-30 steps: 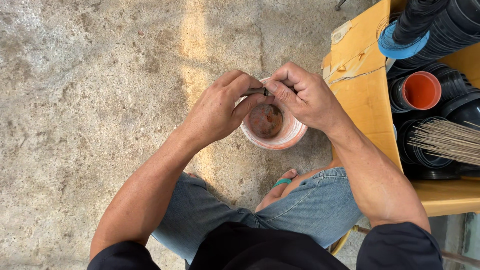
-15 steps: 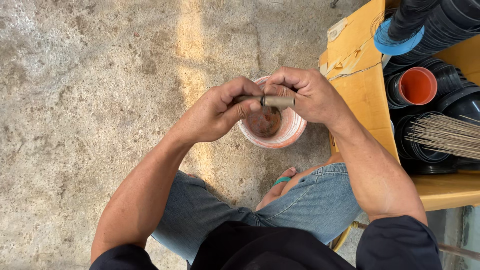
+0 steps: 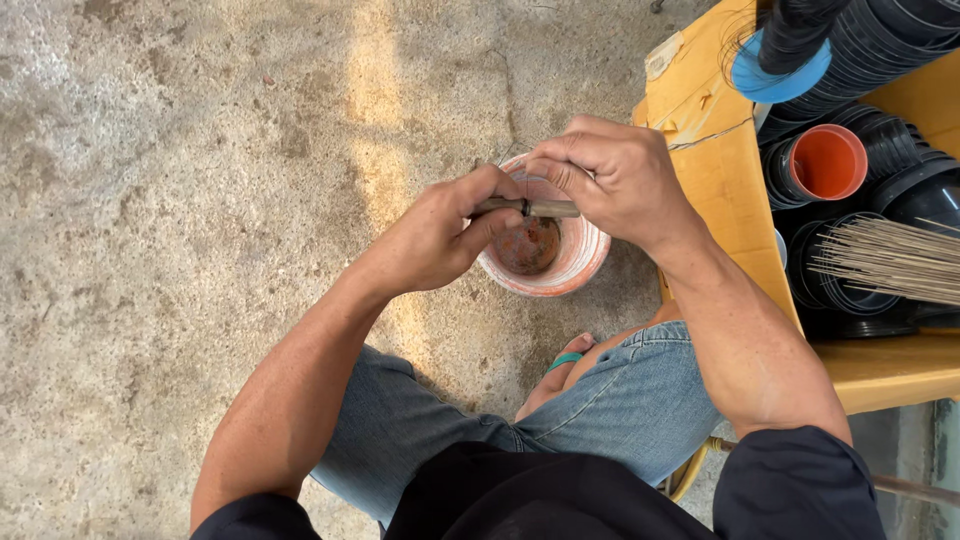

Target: The person assembles a broom by inserting a white PVC pipe into a blue plastic base with black bristles. They then wrap a thin wire around the pipe and base to secure the connection. The person handles a bucket of soil and various broom parts during the process.

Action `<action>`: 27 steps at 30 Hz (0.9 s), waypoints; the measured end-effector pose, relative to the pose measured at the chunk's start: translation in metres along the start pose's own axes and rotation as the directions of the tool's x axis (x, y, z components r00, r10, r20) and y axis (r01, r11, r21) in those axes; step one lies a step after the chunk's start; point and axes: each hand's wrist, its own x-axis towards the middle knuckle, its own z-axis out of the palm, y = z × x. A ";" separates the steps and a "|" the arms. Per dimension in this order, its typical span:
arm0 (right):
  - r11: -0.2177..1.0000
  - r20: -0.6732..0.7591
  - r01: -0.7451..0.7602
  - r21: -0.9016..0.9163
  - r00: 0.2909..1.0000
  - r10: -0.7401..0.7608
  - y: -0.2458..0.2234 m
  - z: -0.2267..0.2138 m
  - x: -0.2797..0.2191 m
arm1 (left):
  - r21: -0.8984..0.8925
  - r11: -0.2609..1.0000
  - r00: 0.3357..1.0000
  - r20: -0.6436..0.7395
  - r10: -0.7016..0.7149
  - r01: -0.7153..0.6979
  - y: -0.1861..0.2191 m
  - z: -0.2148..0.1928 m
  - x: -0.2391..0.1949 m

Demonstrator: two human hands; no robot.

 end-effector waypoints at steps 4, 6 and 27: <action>1.000 0.060 0.012 0.027 0.998 -0.013 0.002 0.005 0.002 | -0.180 0.976 0.987 -0.075 -0.141 0.126 -0.005 -0.005 0.000; 0.989 0.069 0.128 -0.067 0.990 -0.124 -0.001 0.010 0.003 | -0.062 0.971 0.955 -0.175 -0.240 0.232 -0.008 -0.007 0.002; 0.961 0.070 0.275 -0.027 0.959 -0.273 -0.003 0.007 -0.007 | 0.155 0.984 0.993 0.057 -0.099 0.089 -0.001 -0.008 -0.003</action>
